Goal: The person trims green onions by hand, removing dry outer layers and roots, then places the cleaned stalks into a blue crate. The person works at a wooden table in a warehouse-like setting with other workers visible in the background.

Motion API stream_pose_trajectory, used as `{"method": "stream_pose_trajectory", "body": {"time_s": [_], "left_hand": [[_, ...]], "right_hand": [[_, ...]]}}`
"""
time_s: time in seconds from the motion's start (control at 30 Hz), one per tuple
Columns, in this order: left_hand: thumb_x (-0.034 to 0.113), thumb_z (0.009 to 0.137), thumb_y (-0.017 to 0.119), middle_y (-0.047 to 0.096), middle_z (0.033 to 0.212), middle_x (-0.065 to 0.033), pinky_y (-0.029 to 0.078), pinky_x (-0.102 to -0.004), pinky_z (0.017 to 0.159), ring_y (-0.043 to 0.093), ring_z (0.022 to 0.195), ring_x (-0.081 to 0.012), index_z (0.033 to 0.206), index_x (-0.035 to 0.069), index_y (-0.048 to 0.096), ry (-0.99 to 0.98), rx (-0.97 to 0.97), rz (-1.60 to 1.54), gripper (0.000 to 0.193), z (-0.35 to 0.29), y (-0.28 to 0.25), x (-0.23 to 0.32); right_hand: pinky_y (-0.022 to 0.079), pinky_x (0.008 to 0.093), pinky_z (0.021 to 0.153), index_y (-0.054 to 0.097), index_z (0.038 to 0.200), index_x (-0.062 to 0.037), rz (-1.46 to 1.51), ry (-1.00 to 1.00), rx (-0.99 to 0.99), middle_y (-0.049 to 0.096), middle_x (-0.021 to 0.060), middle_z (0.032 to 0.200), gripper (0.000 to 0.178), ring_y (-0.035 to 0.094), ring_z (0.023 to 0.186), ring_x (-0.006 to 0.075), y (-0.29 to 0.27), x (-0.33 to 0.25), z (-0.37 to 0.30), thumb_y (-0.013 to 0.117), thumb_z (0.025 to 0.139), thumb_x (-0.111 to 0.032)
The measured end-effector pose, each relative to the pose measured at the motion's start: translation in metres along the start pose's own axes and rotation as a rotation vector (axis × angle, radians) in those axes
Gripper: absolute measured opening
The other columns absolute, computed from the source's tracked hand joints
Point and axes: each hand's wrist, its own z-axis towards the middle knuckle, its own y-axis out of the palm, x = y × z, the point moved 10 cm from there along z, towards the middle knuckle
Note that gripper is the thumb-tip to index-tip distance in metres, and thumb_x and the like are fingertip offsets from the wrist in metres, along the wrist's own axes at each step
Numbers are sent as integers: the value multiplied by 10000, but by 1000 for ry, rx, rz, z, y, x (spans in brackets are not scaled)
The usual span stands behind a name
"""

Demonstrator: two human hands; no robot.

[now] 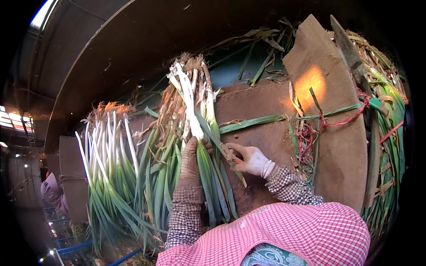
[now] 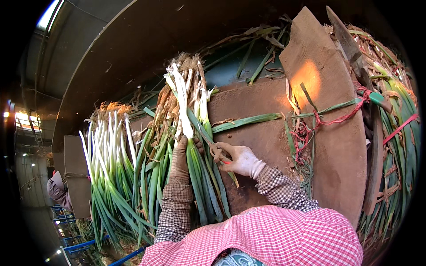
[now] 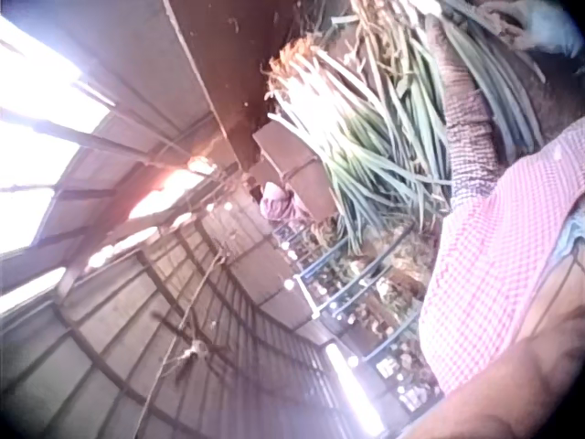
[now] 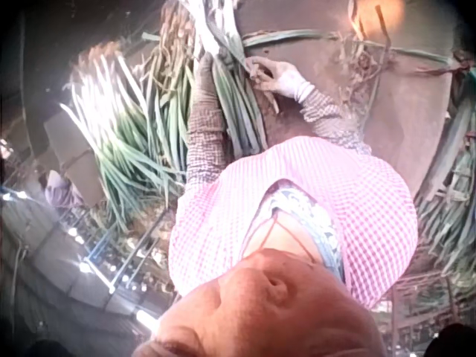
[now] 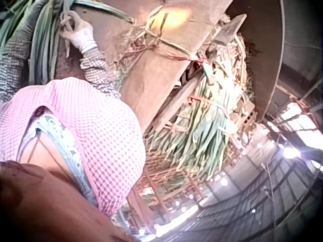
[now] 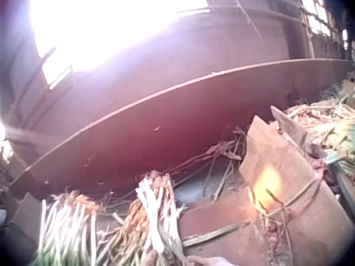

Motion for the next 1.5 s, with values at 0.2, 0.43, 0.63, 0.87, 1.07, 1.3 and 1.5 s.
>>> {"method": "stream_pose_trajectory", "body": {"time_s": [0.2, 0.43, 0.63, 0.87, 1.07, 1.3, 1.5], "left_hand": [[350, 1034, 559, 686, 903, -75, 596, -342, 701, 682, 787, -211, 1101, 40, 642, 88, -29, -186, 327, -5, 7, -10], [61, 952, 637, 684, 1104, -62, 518, -287, 883, 635, 970, -162, 1209, 4, 640, 451, 256, 376, 263, -2, -5, 19], [107, 957, 632, 664, 1084, -111, 525, -333, 932, 625, 991, -206, 1146, 15, 656, 790, 529, 921, 211, -25, 15, 100], [211, 890, 706, 634, 1072, -181, 526, -481, 897, 644, 1025, -367, 1187, 24, 579, 569, 376, 1828, 373, -15, 106, 76], [215, 783, 741, 655, 993, -187, 558, -444, 841, 683, 886, -370, 1369, 38, 434, 484, 489, 1587, 685, -1, 39, 13], [174, 777, 732, 627, 919, -126, 586, -387, 752, 644, 792, -215, 1215, -7, 541, 226, 89, 650, 511, 23, 128, 58], [219, 754, 799, 542, 1309, -256, 461, -466, 1060, 566, 1189, -365, 1277, -54, 510, 354, 536, 1757, 657, 63, 96, 28]], "right_hand": [[498, 376, 998, 489, 1445, -48, 397, -106, -46, 676, 219, 1185, 802, 663, 1151, 316, 20, -9, -20, 811, 737, -242], [552, 395, 880, 546, 1359, -101, 159, 11, 22, 711, 159, 1066, 665, 697, 1004, 346, 16, -11, -34, 787, 756, -248], [567, 445, 824, 535, 1337, -190, 22, 103, 130, 718, 172, 1020, 634, 701, 938, 373, 16, 9, -59, 777, 755, -268], [528, 504, 853, 487, 1372, -199, -42, 134, 218, 710, 204, 1034, 719, 675, 995, 406, 5, 35, -49, 791, 737, -344], [527, 490, 843, 500, 1352, -180, -84, 130, 174, 713, 184, 1018, 685, 678, 971, 400, 1, 40, -38, 779, 745, -334], [531, 493, 835, 517, 1325, -144, -95, 180, 299, 710, 199, 1028, 655, 674, 961, 414, -23, 48, -17, 757, 734, -294], [543, 498, 809, 525, 1295, -163, -126, 202, 396, 713, 191, 1011, 645, 681, 937, 414, -40, 64, -15, 781, 726, -327]]}}
